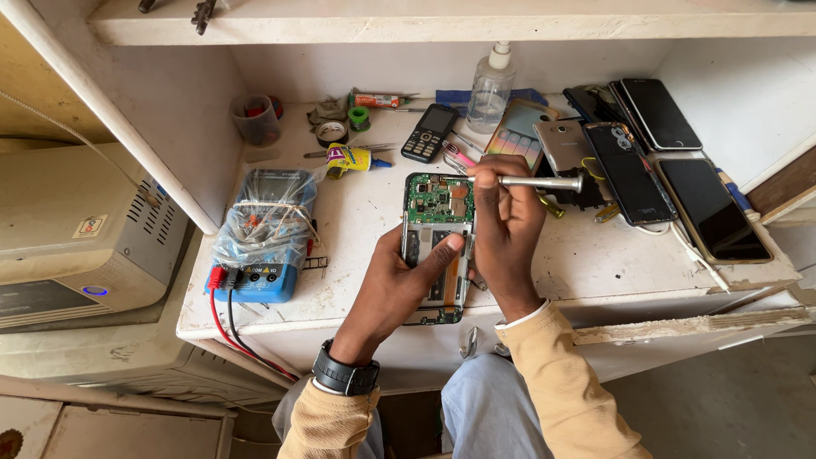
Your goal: The person pries open a smartphone on a cluttered repair bench, removes the back cover and battery, and uses a screwdriver to work on the exposed motherboard. They then spray liquid onto the board and wipe it with a cloth.
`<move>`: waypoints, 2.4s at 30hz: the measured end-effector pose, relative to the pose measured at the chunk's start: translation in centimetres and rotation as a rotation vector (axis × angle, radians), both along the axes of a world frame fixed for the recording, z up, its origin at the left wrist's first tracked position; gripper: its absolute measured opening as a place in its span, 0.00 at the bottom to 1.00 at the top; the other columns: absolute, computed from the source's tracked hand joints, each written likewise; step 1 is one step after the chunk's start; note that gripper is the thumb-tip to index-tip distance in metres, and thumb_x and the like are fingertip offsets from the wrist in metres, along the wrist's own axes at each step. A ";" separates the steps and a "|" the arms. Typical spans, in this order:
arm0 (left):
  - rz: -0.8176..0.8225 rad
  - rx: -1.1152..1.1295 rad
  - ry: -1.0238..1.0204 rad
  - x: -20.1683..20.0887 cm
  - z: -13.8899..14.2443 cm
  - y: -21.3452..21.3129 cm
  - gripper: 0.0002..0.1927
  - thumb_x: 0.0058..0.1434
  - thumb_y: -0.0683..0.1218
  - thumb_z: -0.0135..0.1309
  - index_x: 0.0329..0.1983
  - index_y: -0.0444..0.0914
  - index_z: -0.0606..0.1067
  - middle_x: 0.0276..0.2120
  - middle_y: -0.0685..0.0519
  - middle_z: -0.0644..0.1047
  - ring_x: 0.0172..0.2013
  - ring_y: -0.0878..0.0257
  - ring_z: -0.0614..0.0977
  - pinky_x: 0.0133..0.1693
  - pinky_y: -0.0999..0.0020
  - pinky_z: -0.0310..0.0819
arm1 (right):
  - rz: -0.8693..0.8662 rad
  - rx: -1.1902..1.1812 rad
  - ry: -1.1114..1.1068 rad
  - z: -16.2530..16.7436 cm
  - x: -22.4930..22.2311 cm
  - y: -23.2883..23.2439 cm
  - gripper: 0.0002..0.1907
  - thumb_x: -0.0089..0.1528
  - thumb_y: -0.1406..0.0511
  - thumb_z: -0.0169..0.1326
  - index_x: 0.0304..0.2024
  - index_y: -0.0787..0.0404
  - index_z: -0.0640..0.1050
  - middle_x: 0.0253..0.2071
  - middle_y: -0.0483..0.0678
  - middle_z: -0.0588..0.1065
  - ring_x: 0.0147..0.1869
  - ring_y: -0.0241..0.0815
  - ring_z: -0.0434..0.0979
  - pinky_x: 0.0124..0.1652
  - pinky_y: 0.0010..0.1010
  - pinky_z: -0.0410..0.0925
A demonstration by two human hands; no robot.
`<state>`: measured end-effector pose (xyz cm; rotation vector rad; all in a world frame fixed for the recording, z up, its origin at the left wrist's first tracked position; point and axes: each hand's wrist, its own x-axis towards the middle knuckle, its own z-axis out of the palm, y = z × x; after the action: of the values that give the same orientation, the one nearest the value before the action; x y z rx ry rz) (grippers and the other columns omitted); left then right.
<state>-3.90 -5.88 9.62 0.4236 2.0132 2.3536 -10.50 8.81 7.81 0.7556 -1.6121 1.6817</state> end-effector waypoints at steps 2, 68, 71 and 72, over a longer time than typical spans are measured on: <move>-0.001 0.007 0.023 0.0 -0.1 0.0 0.16 0.66 0.49 0.57 0.52 0.34 0.78 0.37 0.54 0.84 0.34 0.71 0.83 0.36 0.73 0.80 | 0.006 -0.005 0.007 0.0 0.2 0.0 0.09 0.78 0.65 0.48 0.50 0.67 0.72 0.51 0.46 0.71 0.51 0.29 0.71 0.53 0.22 0.68; 0.033 -0.005 -0.002 -0.1 -0.4 0.0 0.15 0.66 0.50 0.57 0.49 0.34 0.78 0.32 0.55 0.82 0.30 0.73 0.79 0.31 0.73 0.75 | -0.019 0.025 -0.022 1.1 1.5 -0.4 0.08 0.72 0.66 0.54 0.46 0.66 0.77 0.51 0.46 0.67 0.49 0.31 0.74 0.45 0.25 0.73; 0.060 -0.014 -0.009 0.0 -0.4 -0.1 0.14 0.66 0.50 0.58 0.47 0.35 0.79 0.29 0.58 0.79 0.28 0.74 0.76 0.29 0.74 0.72 | -0.217 0.198 0.151 1.5 2.1 -0.5 0.07 0.70 0.66 0.58 0.46 0.65 0.79 0.48 0.47 0.71 0.50 0.37 0.76 0.48 0.29 0.72; 0.064 -0.006 -0.007 0.0 -0.4 -0.2 0.14 0.66 0.50 0.58 0.47 0.35 0.79 0.29 0.60 0.78 0.28 0.74 0.75 0.29 0.75 0.72 | -0.307 0.278 0.229 1.7 2.3 -0.5 0.07 0.69 0.67 0.60 0.46 0.65 0.80 0.46 0.47 0.73 0.50 0.39 0.76 0.50 0.31 0.71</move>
<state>-3.93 -6.05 9.20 0.3549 2.0610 2.3803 -8.20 8.32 9.47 0.7585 -1.7152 1.1285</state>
